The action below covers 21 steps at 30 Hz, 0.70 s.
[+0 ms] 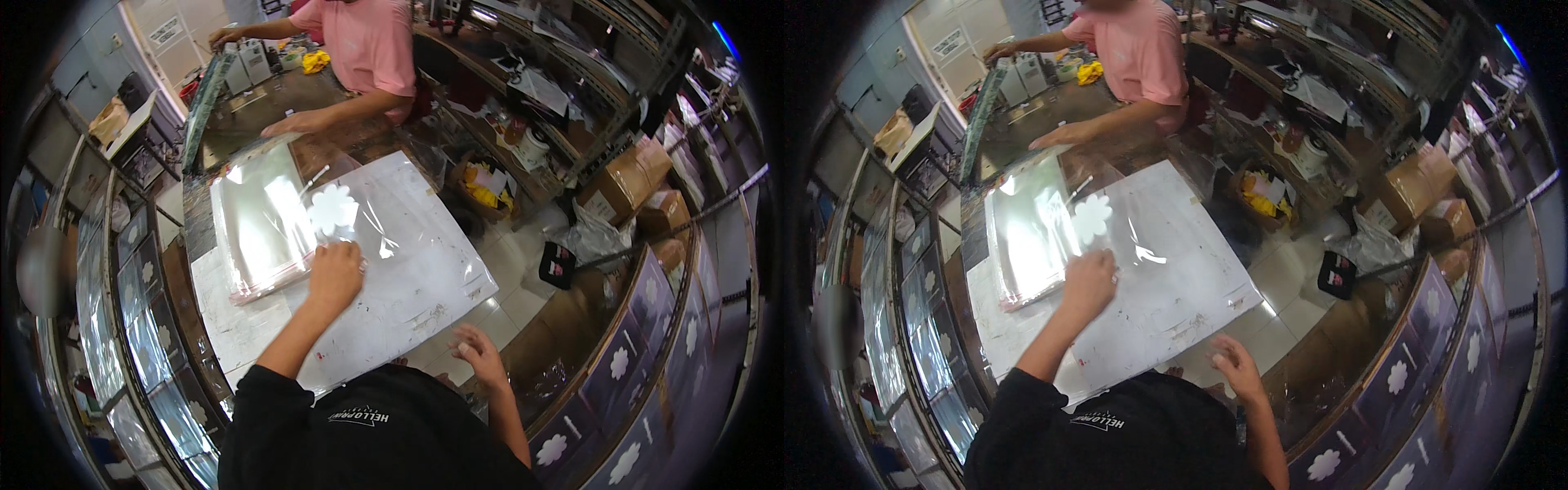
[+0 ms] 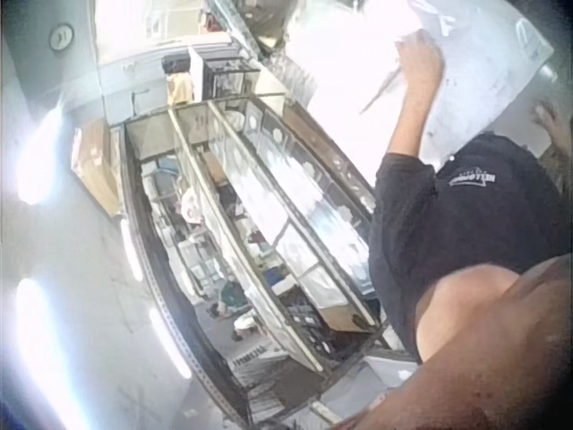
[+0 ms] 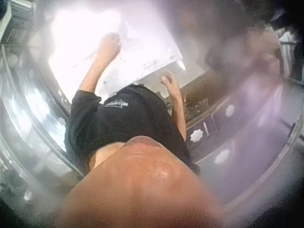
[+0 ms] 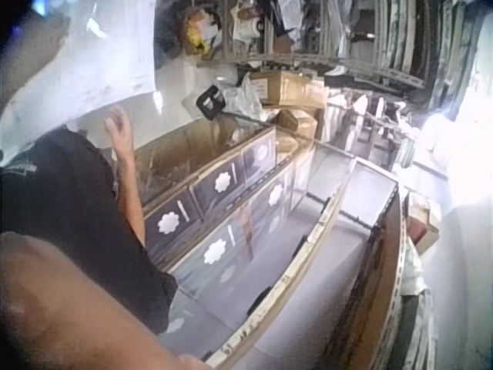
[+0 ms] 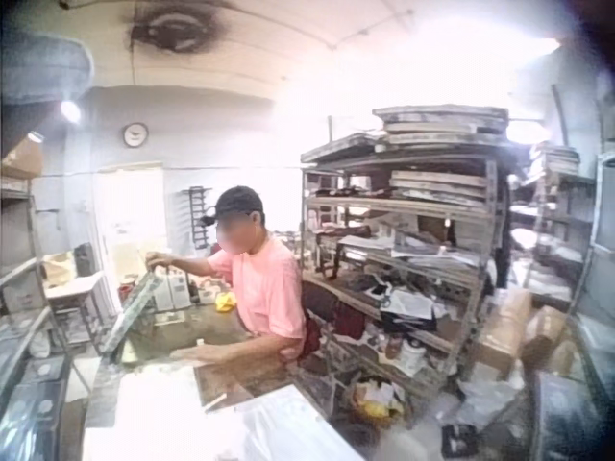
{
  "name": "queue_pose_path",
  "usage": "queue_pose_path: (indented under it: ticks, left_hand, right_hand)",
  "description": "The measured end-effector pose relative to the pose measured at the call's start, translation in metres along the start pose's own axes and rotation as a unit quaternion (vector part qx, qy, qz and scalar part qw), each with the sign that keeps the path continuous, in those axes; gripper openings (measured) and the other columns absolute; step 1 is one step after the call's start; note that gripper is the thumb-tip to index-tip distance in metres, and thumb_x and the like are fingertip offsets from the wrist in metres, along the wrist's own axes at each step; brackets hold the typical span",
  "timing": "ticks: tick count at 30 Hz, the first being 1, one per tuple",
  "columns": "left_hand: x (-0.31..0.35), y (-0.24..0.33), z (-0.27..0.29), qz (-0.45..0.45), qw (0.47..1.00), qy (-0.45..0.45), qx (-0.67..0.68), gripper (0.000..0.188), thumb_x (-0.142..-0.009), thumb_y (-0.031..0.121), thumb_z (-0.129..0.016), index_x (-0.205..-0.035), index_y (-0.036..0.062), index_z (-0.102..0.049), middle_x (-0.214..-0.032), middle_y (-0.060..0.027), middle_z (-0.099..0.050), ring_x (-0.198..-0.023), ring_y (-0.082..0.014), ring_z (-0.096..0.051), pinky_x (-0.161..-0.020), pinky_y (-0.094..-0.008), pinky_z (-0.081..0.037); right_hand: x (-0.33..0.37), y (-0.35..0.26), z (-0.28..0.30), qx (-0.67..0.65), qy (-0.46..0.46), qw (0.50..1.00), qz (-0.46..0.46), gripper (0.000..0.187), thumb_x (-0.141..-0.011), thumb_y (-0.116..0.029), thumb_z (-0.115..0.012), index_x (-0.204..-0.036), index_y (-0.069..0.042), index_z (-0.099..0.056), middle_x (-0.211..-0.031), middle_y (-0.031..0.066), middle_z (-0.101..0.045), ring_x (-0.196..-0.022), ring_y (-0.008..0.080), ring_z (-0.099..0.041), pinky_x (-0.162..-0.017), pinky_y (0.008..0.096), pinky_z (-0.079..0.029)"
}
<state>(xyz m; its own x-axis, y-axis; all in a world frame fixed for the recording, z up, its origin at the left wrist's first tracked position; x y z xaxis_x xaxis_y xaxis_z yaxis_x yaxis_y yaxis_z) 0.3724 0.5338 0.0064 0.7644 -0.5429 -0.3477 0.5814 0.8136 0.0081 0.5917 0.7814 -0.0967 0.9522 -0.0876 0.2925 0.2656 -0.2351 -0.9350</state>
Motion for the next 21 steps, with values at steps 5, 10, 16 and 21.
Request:
queue_pose_path:
  ticks: [5, 10, 16, 21]
  left_hand:
    - [0.004, 0.106, 0.007, -0.068, 0.992, -0.073, 0.071, 0.048, -0.087, 0.024, -0.064, -0.126, -0.0028, -0.058, -0.085, -0.0093, -0.062, -0.076, -0.0253, -0.064, -0.071, -0.0427, -0.044]
    - [0.007, 0.181, 0.01, -0.169, 0.971, -0.115, 0.125, 0.061, -0.088, 0.029, -0.065, -0.136, -0.0032, -0.049, -0.085, -0.0105, -0.061, -0.075, -0.0261, -0.064, -0.067, -0.043, -0.044]
    - [0.01, 0.251, 0.05, -0.29, 0.899, -0.159, 0.286, 0.076, -0.082, 0.037, -0.074, -0.14, -0.0034, -0.047, -0.099, -0.0174, -0.059, -0.09, -0.033, -0.059, -0.076, -0.0436, -0.044]
    - [-0.003, 0.269, 0.049, -0.314, 0.864, -0.1, 0.381, 0.065, -0.081, 0.026, -0.076, -0.135, -0.0033, -0.052, -0.103, -0.0173, -0.058, -0.093, -0.0335, -0.056, -0.081, -0.0423, -0.043]
  right_hand:
    - [-0.021, -0.068, -0.041, -0.327, -0.115, 0.933, 0.1, 0.061, -0.099, -0.027, -0.062, -0.149, -0.005, -0.034, -0.149, 0.015, -0.04, -0.135, 0.0331, -0.046, -0.106, 0.047, -0.044]
    - [-0.024, -0.062, 0.004, -0.293, 0.089, 0.945, 0.116, 0.048, -0.098, -0.026, -0.063, -0.14, -0.006, -0.049, -0.14, 0.011, -0.051, -0.128, 0.0242, -0.051, -0.104, 0.0438, -0.045]
    - [-0.004, -0.12, 0.094, 0.037, 0.161, 0.978, 0.124, 0.029, -0.099, -0.013, -0.054, -0.124, -0.001, -0.062, -0.109, 0.0067, -0.068, -0.1, 0.0148, -0.064, -0.086, 0.0294, -0.054]
    - [0.04, -0.234, 0.183, 0.282, 0.194, 0.93, 0.131, 0.039, -0.083, -0.012, -0.058, -0.121, -0.005, -0.063, -0.11, 0.0144, -0.068, -0.094, 0.0217, -0.068, -0.084, 0.0342, -0.054]
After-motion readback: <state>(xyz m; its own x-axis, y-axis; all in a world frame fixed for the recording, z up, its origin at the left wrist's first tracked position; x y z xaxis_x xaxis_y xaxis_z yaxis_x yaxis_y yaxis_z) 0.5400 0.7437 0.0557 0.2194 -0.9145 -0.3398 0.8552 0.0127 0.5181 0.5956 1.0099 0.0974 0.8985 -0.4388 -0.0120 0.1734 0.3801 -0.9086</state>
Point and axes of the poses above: each hand's wrist, its own x-axis away from the middle knuckle, its own z-axis out of the back of the hand, y = z × x, the point moved 6 cm from there along -x, towards the middle knuckle
